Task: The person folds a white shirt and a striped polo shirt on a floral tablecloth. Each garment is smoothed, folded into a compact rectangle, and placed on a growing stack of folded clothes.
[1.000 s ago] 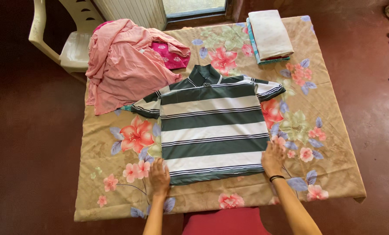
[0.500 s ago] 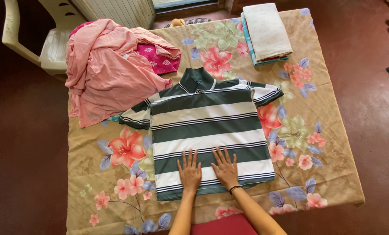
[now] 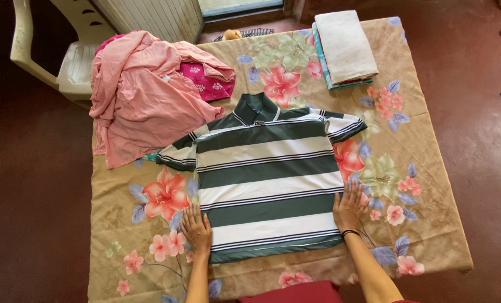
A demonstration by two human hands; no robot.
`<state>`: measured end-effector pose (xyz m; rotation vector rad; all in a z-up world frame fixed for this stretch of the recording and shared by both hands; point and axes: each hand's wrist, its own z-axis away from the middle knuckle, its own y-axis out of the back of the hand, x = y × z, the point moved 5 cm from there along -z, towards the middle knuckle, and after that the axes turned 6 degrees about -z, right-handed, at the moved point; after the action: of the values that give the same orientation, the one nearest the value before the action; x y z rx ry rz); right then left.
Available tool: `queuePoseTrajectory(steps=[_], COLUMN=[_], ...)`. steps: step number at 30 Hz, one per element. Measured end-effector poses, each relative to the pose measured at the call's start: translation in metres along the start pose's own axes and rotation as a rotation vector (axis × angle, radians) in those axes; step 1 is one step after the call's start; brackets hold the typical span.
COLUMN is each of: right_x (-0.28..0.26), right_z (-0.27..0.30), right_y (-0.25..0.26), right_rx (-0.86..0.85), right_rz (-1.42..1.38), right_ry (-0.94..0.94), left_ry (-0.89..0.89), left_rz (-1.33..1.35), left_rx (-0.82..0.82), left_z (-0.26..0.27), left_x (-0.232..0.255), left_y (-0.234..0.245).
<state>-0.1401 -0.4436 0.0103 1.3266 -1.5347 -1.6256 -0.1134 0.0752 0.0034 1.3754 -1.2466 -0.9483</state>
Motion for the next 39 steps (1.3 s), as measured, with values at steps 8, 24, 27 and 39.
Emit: queuePoseTrajectory(steps=[8, 24, 27, 39], right_x=[-0.035, -0.017, -0.009, 0.021], right_z=[-0.104, -0.094, -0.078, -0.058], right_y=[-0.032, 0.024, 0.022, 0.017], right_rx=[0.037, -0.097, -0.229, -0.913], right_rz=[-0.479, -0.428, -0.318, 0.085], right_ry=[-0.119, 0.040, 0.176, 0.003], left_ry=[0.243, -0.082, -0.079, 0.026], left_rz=[0.358, 0.901, 0.673, 0.255], left_rx=[0.026, -0.333, -0.651, -1.404], left_z=[-0.098, -0.103, -0.079, -0.040], left_x=[0.032, 0.004, 0.000, -0.016], left_y=[-0.038, -0.022, -0.030, -0.040])
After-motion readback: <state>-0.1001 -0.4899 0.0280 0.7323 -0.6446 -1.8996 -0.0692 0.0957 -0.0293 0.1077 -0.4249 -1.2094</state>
